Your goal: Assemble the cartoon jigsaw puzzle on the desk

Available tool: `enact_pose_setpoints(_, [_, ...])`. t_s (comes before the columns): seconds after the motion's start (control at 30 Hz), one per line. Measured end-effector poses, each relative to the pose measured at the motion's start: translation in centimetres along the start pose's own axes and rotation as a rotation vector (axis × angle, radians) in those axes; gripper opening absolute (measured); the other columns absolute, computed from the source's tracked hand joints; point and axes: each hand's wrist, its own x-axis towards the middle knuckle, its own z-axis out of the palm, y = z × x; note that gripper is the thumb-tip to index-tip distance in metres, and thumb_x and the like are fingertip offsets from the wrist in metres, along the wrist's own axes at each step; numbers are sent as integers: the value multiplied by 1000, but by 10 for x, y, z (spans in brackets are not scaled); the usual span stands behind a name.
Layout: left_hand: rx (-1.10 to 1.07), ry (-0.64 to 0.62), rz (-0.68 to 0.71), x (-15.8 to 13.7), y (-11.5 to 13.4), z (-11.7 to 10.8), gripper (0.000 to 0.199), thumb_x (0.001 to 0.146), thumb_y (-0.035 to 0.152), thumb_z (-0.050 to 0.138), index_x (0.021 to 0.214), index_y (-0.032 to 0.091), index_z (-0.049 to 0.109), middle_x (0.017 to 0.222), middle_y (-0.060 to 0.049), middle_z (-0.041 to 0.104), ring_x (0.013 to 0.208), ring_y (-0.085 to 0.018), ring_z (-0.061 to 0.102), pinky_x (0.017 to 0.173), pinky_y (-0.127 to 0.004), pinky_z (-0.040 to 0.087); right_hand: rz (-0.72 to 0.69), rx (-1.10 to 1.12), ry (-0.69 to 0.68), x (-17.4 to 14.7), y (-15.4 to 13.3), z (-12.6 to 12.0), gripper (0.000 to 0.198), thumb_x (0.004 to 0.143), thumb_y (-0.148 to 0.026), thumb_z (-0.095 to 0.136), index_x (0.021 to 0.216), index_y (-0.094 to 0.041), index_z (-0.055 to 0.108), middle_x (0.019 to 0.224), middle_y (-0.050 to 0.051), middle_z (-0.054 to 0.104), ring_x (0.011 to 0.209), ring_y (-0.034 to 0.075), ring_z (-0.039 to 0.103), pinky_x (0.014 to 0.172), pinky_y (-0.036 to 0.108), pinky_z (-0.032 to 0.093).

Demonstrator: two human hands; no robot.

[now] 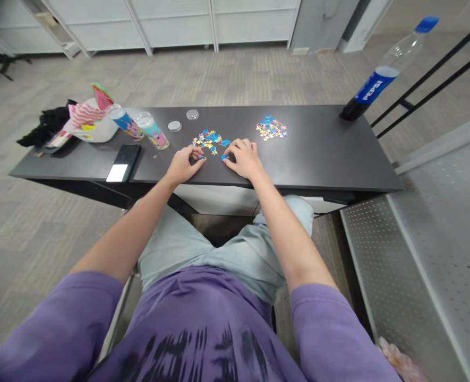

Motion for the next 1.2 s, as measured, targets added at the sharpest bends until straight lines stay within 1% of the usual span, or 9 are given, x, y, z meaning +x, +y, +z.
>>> enact_pose_setpoints(0.27, [-98, 2, 0, 5, -9, 1, 25, 112, 23, 77, 127, 25, 95, 127, -10, 98, 124, -32, 89, 128, -49, 67, 78, 42, 71, 1, 5, -1, 27, 121, -38, 76, 140, -28, 92, 157, 14, 90, 153, 45, 74, 139, 66, 46])
enact_pose_setpoints(0.4, [-171, 1, -7, 7, -13, 3, 24, 113, 22, 77, 127, 23, 96, 128, -11, 99, 121, -31, 91, 125, -47, 70, 168, 71, 105, 3, 9, -4, 31, 121, -39, 72, 141, -26, 91, 154, 16, 93, 139, 41, 83, 136, 63, 52])
enact_pose_setpoints(0.53, [-252, -5, 1, 8, -17, 6, 22, 112, 20, 78, 127, 22, 94, 128, -11, 100, 117, -28, 92, 122, -46, 72, 210, 141, 125, 5, 18, -3, 32, 117, -37, 73, 140, -25, 92, 149, 15, 95, 132, 39, 87, 133, 59, 59])
enact_pose_setpoints(0.63, [-296, -15, 12, 8, -19, 7, 17, 111, 20, 81, 124, 22, 93, 126, -10, 99, 115, -27, 92, 119, -43, 72, 211, 215, 158, 5, 26, 0, 22, 113, -39, 83, 129, -28, 94, 140, 13, 98, 122, 38, 89, 127, 59, 65])
enact_pose_setpoints(0.73, [-313, -34, 24, 7, -20, 8, 10, 109, 22, 86, 116, 24, 93, 120, -8, 99, 113, -27, 90, 117, -42, 70, 187, 324, 184, 3, 31, 2, 15, 104, -37, 95, 116, -29, 95, 124, 11, 99, 107, 35, 89, 114, 55, 70])
enact_pose_setpoints(0.83, [-313, -50, 32, 7, -20, 8, 8, 109, 24, 88, 113, 27, 95, 117, -7, 98, 114, -29, 88, 117, -45, 67, 178, 414, 168, 1, 34, 4, 16, 100, -35, 98, 115, -30, 95, 114, 8, 98, 100, 33, 87, 105, 51, 73])
enact_pose_setpoints(0.97, [-209, -64, 54, 6, -19, 8, 15, 115, 26, 85, 119, 30, 99, 123, -7, 98, 120, -31, 84, 123, -49, 59, 221, 510, 185, -1, 39, 7, 19, 101, -40, 99, 117, -31, 94, 112, 6, 98, 99, 32, 88, 105, 51, 73])
enact_pose_setpoints(1.1, [-119, -78, 75, 4, -18, 8, 18, 118, 25, 84, 122, 32, 101, 132, -7, 95, 122, -30, 82, 120, -47, 55, 180, 571, 184, -1, 44, 13, 25, 100, -45, 98, 121, -31, 94, 109, 7, 97, 95, 32, 88, 99, 50, 72])
enact_pose_setpoints(1.2, [-98, -81, 53, 2, -15, 5, 18, 116, 22, 88, 127, 30, 100, 134, -7, 93, 121, -28, 82, 117, -45, 54, 152, 596, 207, -1, 44, 15, 27, 100, -49, 98, 120, -31, 95, 108, 7, 97, 93, 31, 87, 96, 49, 71])
